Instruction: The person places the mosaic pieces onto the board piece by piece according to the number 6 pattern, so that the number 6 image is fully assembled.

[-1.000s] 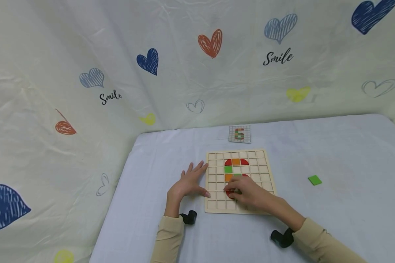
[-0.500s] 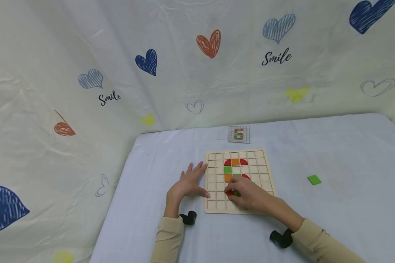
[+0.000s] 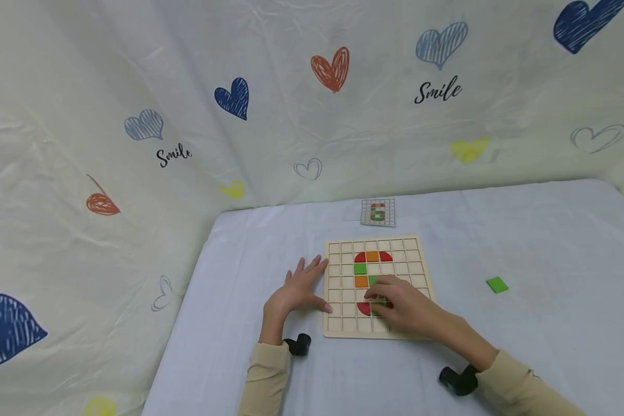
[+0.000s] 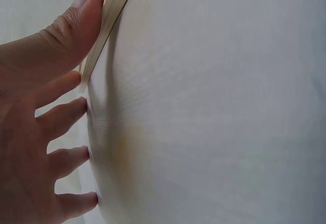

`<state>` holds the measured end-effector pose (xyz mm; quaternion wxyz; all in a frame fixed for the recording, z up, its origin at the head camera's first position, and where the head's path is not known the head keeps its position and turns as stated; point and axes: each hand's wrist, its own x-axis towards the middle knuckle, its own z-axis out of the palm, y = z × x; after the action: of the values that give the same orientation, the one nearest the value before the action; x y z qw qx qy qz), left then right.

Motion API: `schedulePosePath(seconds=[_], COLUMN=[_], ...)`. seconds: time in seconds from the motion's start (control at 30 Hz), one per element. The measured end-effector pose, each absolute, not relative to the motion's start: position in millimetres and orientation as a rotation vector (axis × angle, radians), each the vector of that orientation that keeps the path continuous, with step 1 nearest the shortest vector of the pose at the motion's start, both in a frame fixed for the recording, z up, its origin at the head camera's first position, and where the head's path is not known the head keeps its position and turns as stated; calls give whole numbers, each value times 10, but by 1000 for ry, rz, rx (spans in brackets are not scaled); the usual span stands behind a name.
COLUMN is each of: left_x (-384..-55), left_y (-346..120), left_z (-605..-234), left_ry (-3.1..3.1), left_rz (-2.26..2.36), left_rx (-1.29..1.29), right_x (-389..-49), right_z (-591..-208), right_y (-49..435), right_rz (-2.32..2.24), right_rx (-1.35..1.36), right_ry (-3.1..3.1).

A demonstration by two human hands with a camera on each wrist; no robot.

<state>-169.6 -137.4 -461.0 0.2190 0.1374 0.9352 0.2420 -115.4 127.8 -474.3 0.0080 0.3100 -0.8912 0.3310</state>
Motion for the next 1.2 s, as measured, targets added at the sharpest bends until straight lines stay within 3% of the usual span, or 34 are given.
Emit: schedulePosePath(seconds=[1.2], left_x=[-1689], left_y=[-1400], left_z=[-4595], left_ry=[2543], left_rz=[708], left_rx=[384], right_x=[-1127], right_z=[-4865], right_y=[2596], right_rz=[708], right_rx=[549], right_ry=[-2659])
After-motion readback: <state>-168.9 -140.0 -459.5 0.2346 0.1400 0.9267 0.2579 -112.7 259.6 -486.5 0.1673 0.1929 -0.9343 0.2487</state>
